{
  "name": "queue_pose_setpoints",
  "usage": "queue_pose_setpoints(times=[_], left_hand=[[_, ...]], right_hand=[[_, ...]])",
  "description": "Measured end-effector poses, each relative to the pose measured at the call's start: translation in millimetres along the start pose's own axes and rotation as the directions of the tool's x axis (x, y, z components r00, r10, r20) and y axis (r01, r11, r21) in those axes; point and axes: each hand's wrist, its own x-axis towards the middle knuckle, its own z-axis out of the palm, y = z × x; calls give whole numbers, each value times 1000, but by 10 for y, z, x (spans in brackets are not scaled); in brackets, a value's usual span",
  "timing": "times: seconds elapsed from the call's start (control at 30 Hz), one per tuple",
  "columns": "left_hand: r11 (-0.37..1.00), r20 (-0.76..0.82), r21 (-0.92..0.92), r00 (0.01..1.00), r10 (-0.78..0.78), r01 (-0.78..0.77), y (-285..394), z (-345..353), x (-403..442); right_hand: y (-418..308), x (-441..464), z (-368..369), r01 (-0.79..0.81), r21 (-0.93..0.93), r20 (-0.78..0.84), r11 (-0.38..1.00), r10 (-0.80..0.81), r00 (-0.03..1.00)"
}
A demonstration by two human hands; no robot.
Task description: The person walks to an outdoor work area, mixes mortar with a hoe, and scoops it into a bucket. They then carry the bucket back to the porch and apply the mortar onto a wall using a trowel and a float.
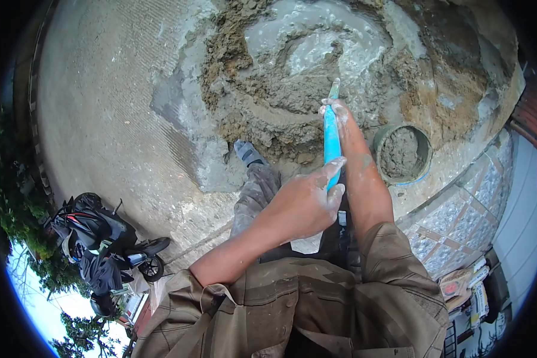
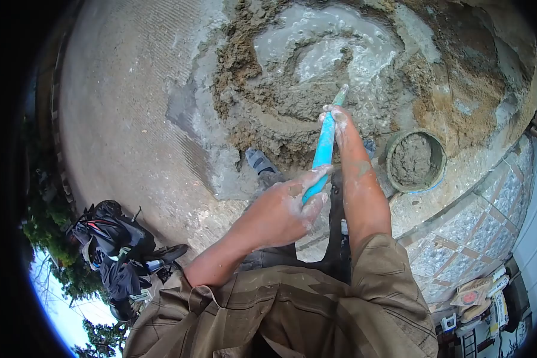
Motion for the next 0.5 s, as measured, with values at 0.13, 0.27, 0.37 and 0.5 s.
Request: queue_pose_setpoints(times=[0.13, 0.27, 0.37, 0.5], left_hand=[[945, 73, -236, 966, 249, -226, 554, 315, -223], [911, 220, -296, 907, 359, -289, 1127, 429, -669], [844, 303, -361, 806, 509, -397, 1358, 405, -1106], [838, 506, -321, 668, 545, -441, 1089, -20, -1587]], right_hand=[[-665, -595, 117, -266, 17, -35, 964, 266, 963], [-1121, -1622, 387, -208, 134, -146, 969, 227, 963], [-1384, -2481, 553, -58, 177, -232, 983, 99, 968], [-1219, -3350, 851, 239, -87, -494, 967, -250, 833]])
